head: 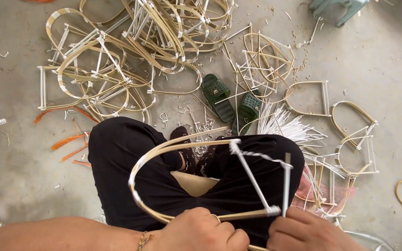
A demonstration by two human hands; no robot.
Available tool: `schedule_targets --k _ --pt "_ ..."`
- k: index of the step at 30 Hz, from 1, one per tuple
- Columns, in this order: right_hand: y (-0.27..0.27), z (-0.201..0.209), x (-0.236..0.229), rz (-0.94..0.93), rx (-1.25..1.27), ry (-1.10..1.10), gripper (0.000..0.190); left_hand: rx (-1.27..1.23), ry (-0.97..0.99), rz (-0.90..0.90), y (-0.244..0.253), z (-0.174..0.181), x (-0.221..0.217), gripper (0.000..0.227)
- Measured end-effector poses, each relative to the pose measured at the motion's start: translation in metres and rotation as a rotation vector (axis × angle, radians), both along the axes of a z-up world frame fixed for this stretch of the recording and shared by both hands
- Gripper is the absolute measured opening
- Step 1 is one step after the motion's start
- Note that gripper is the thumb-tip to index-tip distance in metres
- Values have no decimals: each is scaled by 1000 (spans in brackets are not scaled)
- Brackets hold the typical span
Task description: The person is assembling and wrapping bamboo frames using white tape and scissors in a furniture manufacturing workshop.
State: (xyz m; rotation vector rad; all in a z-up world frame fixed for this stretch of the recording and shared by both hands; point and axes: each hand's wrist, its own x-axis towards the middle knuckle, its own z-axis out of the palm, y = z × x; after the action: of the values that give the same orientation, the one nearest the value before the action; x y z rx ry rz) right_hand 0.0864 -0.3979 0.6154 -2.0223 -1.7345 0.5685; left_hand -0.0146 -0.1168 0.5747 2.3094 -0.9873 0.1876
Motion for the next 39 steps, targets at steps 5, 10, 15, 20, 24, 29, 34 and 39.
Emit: schedule_targets --k 5,10,15,20,24,29,34,39 --pt "-37 -15 -20 -247 -40 -201 11 49 -64 -28 24 -11 -5 15" --pt "-149 -29 37 -553 -11 -332 25 1 -10 508 153 15 13 9" --pt "-44 -32 64 -1212 -83 60 19 -1156 219 524 196 -6 87 51" --pt "-13 -81 54 -1061 -90 44 19 -1532 537 281 159 -60 153 52" --pt "-17 -114 38 -934 86 -29 21 -1615 642 189 140 -85 176 49" --pt "-4 -141 37 -987 192 -292 17 -1602 694 220 137 -95 190 33" --pt "-15 -153 31 -1069 215 -373 19 -1534 752 293 144 -104 195 34" --pt "-21 -158 26 -1109 297 -330 19 -1470 818 528 157 -123 193 35"
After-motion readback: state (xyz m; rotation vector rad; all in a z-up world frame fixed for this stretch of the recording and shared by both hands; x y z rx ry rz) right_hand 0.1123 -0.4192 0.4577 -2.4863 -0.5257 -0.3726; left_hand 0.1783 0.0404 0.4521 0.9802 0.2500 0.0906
